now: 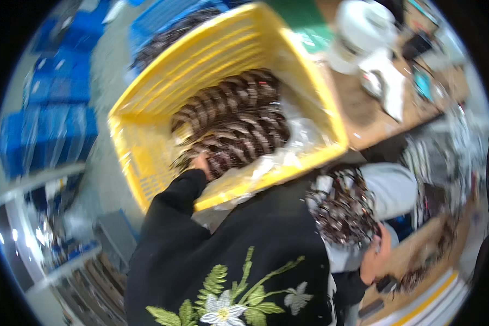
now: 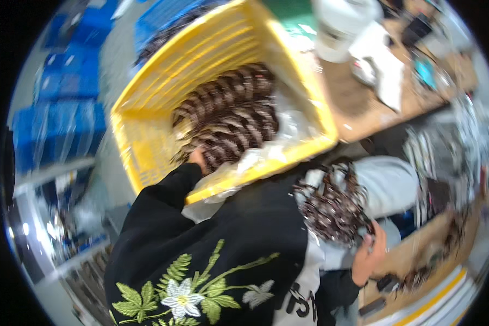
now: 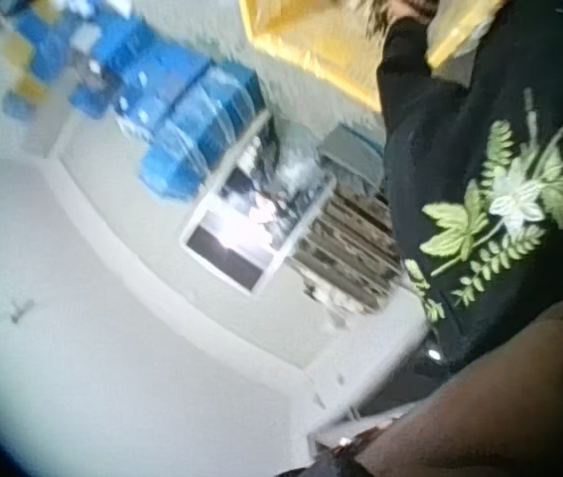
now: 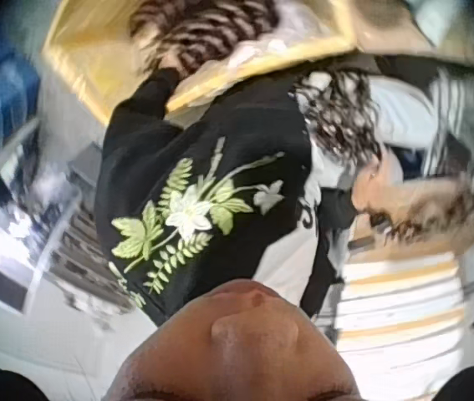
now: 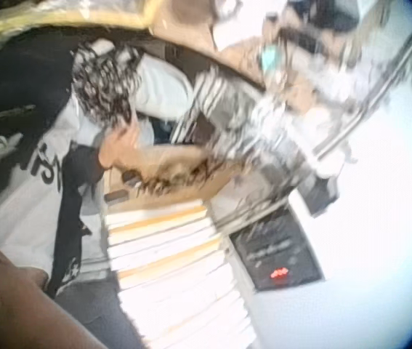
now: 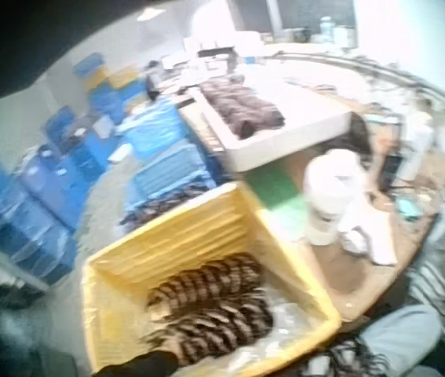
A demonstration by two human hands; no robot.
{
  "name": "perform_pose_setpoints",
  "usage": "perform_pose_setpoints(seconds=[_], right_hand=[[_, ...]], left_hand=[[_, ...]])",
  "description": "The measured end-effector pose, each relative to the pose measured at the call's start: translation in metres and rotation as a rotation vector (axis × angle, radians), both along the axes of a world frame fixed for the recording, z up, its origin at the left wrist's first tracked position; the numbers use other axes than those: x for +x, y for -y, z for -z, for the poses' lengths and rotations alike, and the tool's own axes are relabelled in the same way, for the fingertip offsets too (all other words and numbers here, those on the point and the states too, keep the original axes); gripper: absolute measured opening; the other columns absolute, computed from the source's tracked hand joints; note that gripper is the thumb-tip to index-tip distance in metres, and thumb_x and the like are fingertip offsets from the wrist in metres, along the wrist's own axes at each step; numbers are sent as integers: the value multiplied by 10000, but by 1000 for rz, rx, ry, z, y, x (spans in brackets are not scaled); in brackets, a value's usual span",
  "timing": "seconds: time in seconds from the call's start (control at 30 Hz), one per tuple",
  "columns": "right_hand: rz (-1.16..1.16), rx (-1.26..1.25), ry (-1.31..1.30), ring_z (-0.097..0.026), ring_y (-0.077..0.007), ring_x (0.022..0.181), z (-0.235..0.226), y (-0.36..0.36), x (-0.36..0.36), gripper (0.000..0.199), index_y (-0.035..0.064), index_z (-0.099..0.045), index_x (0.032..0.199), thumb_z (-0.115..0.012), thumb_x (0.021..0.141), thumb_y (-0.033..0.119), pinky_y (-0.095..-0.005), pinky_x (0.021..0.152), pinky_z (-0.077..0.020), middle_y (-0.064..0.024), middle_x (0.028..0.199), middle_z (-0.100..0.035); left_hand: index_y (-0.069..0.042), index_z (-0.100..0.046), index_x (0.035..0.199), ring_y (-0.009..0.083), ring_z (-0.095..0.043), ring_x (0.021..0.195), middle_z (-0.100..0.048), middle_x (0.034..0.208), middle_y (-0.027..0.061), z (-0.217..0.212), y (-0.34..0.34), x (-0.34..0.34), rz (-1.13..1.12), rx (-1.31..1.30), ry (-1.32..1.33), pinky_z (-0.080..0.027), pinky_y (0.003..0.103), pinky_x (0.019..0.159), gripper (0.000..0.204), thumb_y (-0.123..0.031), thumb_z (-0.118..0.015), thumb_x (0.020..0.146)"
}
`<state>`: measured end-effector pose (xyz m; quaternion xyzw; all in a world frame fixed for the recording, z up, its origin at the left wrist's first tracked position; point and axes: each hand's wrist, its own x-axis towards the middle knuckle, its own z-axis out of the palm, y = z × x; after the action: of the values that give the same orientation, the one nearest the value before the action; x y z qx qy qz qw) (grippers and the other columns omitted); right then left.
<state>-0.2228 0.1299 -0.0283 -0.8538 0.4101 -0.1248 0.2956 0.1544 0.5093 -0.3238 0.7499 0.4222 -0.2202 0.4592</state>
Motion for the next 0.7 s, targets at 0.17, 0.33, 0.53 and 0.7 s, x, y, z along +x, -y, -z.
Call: perform_pose_setpoints(seconds=[0.17, 0.33, 0.53, 0.7], right_hand=[[63, -23, 42, -584, -296, 906, -9, -4, 3, 254, 1, -650, 1022, -610, 824, 154, -346, 808, -455, -160, 996, -620], [-50, -135, 65, -582, -259, 783, -12, -11, 5, 307, 35, -680, 900, -764, 613, 106, -339, 672, -469, -90, 877, -640], [55, -239, 159, -591, -253, 696, -4, -16, 3, 208, 36, -660, 827, -737, 634, 36, -335, 596, -473, -78, 770, -634], [215, -227, 153, -584, -231, 676, -23, -7, -11, 185, 36, -638, 821, -678, 654, -31, -324, 561, -471, -58, 764, -615]], left_hand=[[31, -589, 846, 295, -559, 777, -597, 881, 137, -26, 24, -6, -77, -307, 38, -457, 413, 741, 253, -199, -505, 782], [-5, -547, 752, 248, -503, 702, -539, 775, 96, -59, 44, -14, -14, -295, 161, -428, 389, 690, 176, -179, -522, 748], [-29, -524, 750, 228, -475, 625, -523, 720, 83, -57, 27, -1, -2, -401, 82, -405, 376, 607, 179, -204, -512, 783], [-49, -505, 749, 212, -451, 562, -510, 674, 71, -42, -6, 21, 77, -389, -31, -386, 364, 537, 187, -225, -504, 812]])
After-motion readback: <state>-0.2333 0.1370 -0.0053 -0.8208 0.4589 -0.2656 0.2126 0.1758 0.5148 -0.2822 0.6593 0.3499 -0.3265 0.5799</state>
